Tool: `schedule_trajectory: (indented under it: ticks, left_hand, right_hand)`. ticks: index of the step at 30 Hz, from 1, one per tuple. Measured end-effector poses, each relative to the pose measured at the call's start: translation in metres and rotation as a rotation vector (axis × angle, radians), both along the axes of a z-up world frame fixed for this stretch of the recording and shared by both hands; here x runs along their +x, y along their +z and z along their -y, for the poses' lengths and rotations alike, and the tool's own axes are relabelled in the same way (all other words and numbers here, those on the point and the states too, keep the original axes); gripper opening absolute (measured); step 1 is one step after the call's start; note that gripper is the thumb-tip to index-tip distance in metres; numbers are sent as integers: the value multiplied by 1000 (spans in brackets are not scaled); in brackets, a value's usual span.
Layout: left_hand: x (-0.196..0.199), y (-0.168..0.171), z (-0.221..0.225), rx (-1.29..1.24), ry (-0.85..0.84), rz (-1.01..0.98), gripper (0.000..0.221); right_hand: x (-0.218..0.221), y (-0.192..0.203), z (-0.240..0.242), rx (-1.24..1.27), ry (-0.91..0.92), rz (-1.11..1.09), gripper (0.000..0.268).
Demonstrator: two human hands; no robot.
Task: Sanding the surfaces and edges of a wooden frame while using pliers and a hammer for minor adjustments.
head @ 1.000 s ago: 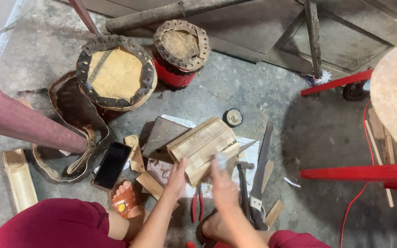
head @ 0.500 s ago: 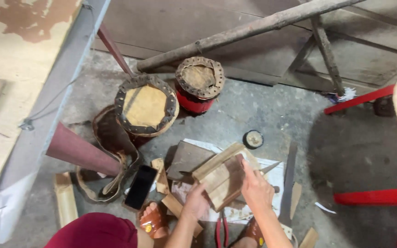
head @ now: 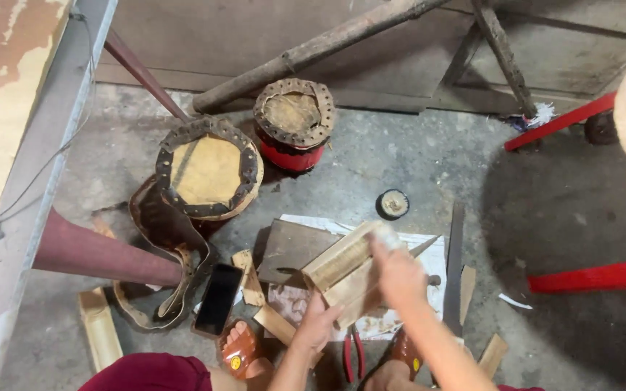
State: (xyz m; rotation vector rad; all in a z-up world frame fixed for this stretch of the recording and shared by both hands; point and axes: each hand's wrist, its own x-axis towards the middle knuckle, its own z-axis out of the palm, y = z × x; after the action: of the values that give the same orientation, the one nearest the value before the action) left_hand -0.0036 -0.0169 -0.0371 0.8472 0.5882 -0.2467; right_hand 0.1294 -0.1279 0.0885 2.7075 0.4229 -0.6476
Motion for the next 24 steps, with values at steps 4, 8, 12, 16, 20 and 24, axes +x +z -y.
schedule_trajectory:
  ticks: [4,8,12,16,20,24]
  left_hand:
    - [7,37,1,41,-30,13,86]
    - [2,28,1,64,-20,-28,70]
    - [5,37,5,120,-80,-98,63]
    - [6,25,10,86,-68,-107,70]
    - [6,40,2,74,-36,-75,62]
    - [-1,3,13,65,-79,-86,67]
  right_hand:
    - [-60,-29,-11,726,465,364,48]
    - [-31,-50,17,499,349,402,46]
    - [5,-38,52,195,-117,109,73]
    - [-55,-42,12,533,158,125,50]
    - [-55,-49,11,561,300,271,47]
    - [3,-37,67,160,-252,90,77]
